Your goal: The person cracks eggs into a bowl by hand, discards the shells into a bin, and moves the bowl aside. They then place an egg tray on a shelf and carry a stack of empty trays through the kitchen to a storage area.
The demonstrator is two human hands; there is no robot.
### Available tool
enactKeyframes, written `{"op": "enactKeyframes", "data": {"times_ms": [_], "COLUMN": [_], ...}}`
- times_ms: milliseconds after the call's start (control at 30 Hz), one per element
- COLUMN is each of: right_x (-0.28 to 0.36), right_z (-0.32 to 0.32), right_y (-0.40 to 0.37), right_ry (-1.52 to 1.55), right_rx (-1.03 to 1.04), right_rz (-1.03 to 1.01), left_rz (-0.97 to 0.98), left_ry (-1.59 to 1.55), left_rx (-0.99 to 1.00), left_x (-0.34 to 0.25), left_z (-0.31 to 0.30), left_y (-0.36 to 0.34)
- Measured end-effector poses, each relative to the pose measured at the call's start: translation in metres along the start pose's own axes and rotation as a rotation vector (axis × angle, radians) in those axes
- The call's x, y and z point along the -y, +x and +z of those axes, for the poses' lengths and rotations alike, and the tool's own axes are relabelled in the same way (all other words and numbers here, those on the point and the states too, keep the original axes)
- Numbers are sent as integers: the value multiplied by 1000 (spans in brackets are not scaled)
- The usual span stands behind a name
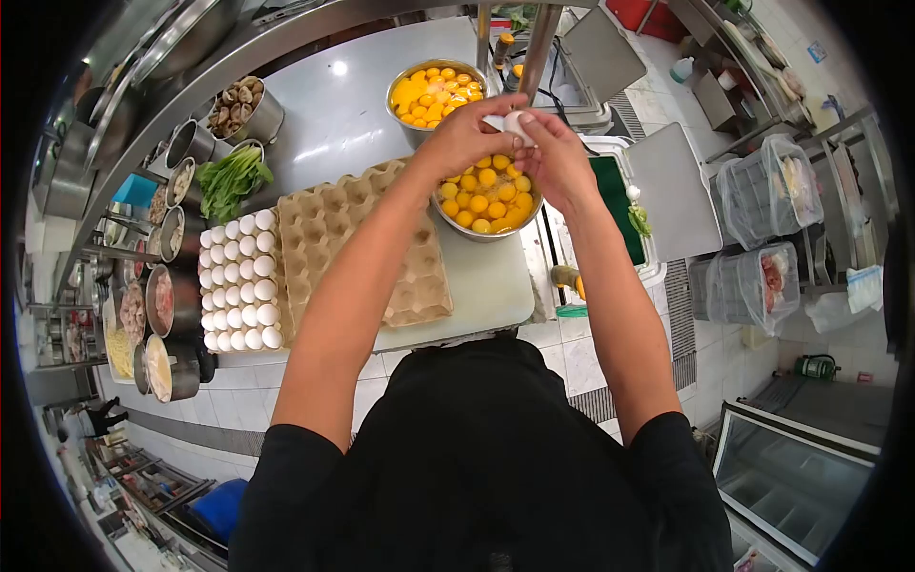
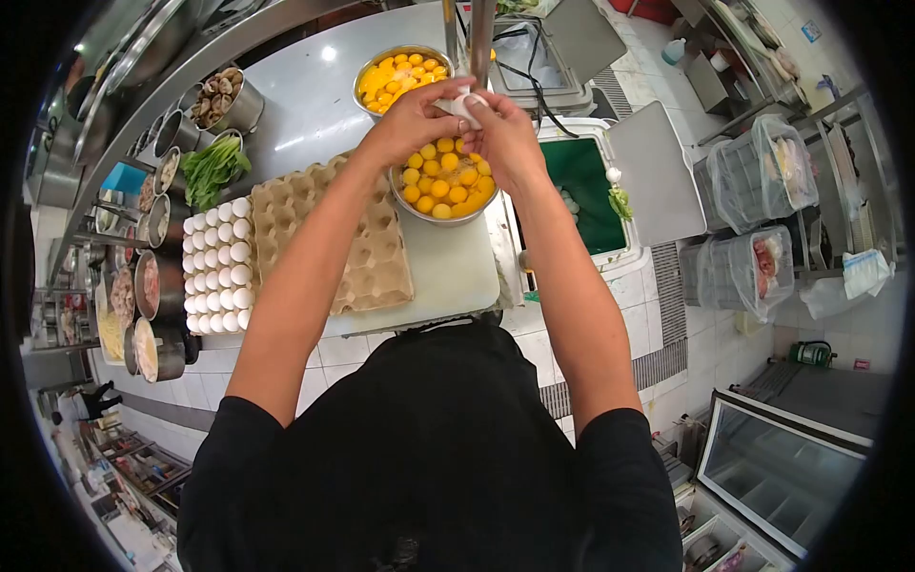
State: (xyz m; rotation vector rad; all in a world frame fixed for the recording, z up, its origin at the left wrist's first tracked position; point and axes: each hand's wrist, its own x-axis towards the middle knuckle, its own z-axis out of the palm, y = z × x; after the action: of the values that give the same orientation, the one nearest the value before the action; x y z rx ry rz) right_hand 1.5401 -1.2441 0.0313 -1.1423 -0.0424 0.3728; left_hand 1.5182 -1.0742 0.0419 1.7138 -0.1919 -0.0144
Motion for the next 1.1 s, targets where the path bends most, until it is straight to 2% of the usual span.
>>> {"op": "enactKeyframes", "data": {"times_ms": [33, 233, 400, 500, 700, 1033, 1100], "right_x": [0, -9, -4, -2, -6, 3, 4], "right_z": [1, -9, -4, -2, -3, -1, 0], "right_y": [-5, -4, -3, 0, 7, 9, 2], "right_ry": [-22, -212, -524, -584, -631, -821, -1329], "right_rx": [90, 196, 328, 364, 413, 479, 384], "right_rz": [80, 192, 73, 35, 42, 3, -493], "left_rz": [-6, -15, 35, 56, 15, 23, 16], "left_ry": [33, 88, 114, 167, 83, 222, 282], "left_rx": [112, 67, 15, -4, -30, -85, -78], "left_x": [3, 24, 27, 21, 30, 29, 28], "left_z": [-5, -8, -6, -6, -7, -9, -13], "left_y": [2, -23, -38, -41, -44, -51, -52]}}
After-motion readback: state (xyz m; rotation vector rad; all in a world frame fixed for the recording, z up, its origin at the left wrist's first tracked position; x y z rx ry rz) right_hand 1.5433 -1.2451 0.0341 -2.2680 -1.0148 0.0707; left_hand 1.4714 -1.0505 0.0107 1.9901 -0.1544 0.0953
